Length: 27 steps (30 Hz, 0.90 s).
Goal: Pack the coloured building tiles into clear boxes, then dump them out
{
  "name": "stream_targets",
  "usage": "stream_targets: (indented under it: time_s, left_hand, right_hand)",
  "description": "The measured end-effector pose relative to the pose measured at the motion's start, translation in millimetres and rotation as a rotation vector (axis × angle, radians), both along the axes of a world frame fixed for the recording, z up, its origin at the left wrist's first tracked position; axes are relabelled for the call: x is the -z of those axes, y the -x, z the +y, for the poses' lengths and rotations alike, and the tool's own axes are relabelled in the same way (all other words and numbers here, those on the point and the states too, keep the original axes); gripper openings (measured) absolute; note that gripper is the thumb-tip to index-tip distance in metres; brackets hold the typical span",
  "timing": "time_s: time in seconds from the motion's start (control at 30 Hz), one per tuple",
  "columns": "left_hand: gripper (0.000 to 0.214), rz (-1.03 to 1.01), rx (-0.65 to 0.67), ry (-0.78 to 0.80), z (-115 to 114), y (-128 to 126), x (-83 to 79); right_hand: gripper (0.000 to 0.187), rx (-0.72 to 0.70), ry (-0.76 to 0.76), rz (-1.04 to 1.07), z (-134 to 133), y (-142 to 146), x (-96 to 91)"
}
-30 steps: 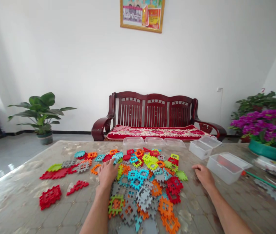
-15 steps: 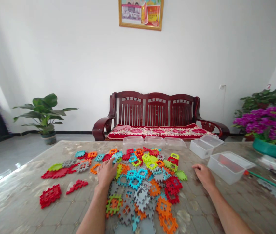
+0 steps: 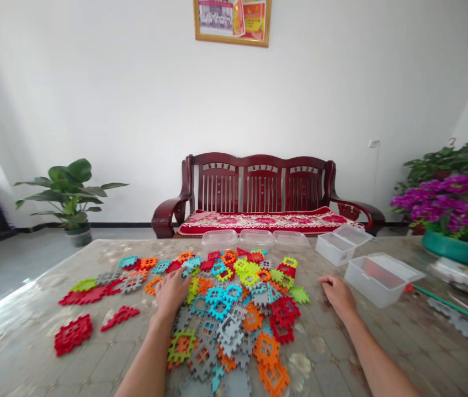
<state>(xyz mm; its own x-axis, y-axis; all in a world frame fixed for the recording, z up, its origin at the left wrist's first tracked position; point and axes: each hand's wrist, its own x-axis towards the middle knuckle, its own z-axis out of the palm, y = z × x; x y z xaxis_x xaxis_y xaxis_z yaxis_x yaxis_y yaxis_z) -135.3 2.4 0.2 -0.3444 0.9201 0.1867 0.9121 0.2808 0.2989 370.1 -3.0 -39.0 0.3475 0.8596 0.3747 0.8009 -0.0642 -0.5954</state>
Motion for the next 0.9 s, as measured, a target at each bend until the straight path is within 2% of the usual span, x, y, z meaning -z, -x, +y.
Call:
stream_targets:
  time_s: [0.33,0.5,0.6,0.9]
  left_hand:
    - [0.048,0.042,-0.001,0.042,4,5,2.4]
    - [0.05,0.044,0.011,0.053,6,8,4.3]
    - [0.049,0.031,0.007,0.052,6,8,4.0]
    - [0.05,0.028,0.017,0.084,5,10,2.4]
  right_hand:
    - [0.031,-0.038,0.003,0.04,1,0,6.3]
    - [0.034,0.026,0.11,0.105,8,1,1.4]
    - [0.038,0.044,0.129,0.132,29,2,-8.7]
    - [0.057,0.189,0.141,0.154,123,14,-43.3]
